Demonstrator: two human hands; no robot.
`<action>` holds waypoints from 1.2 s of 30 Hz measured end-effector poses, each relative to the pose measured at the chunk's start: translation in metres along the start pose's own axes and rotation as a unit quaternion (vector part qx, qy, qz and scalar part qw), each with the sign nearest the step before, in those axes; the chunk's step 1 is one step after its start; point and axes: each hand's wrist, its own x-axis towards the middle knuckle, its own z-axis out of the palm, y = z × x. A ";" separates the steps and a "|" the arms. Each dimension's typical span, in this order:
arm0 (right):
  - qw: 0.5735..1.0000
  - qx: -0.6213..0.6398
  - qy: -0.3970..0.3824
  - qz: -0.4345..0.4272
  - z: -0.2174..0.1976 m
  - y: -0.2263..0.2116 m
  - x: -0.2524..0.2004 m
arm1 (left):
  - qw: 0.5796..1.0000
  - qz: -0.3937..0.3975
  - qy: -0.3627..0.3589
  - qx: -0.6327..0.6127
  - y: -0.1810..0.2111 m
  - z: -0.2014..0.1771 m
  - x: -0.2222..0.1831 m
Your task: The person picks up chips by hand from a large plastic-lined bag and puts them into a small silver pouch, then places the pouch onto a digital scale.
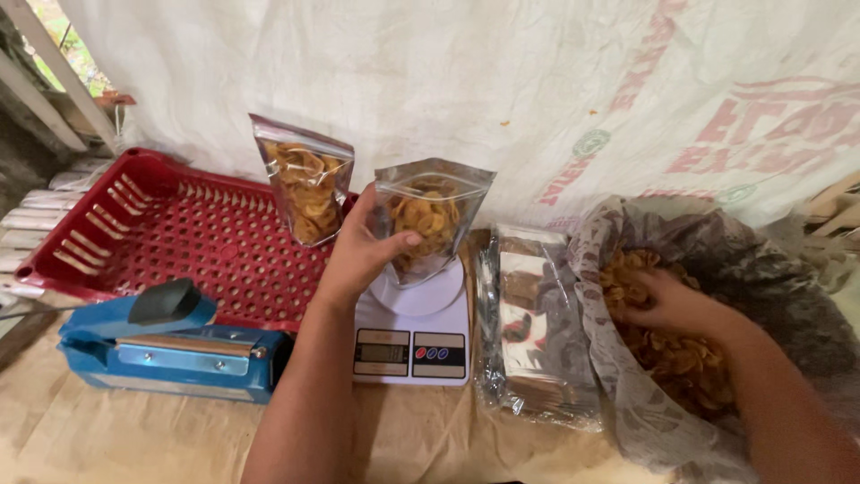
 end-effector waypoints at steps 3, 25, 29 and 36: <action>0.999 -0.025 -0.018 -0.009 0.007 0.024 0.000 | 1.000 0.005 0.002 -0.013 0.000 0.000 0.001; 0.973 0.136 0.180 0.051 -0.002 0.068 0.099 | 1.000 0.016 -0.014 0.017 0.002 0.001 0.000; 0.929 0.290 0.190 0.126 -0.013 0.096 0.077 | 1.000 0.000 -0.020 -0.019 0.001 0.001 -0.001; 0.965 0.160 0.136 0.155 0.009 0.104 0.118 | 1.000 0.009 -0.012 0.010 0.002 0.000 0.000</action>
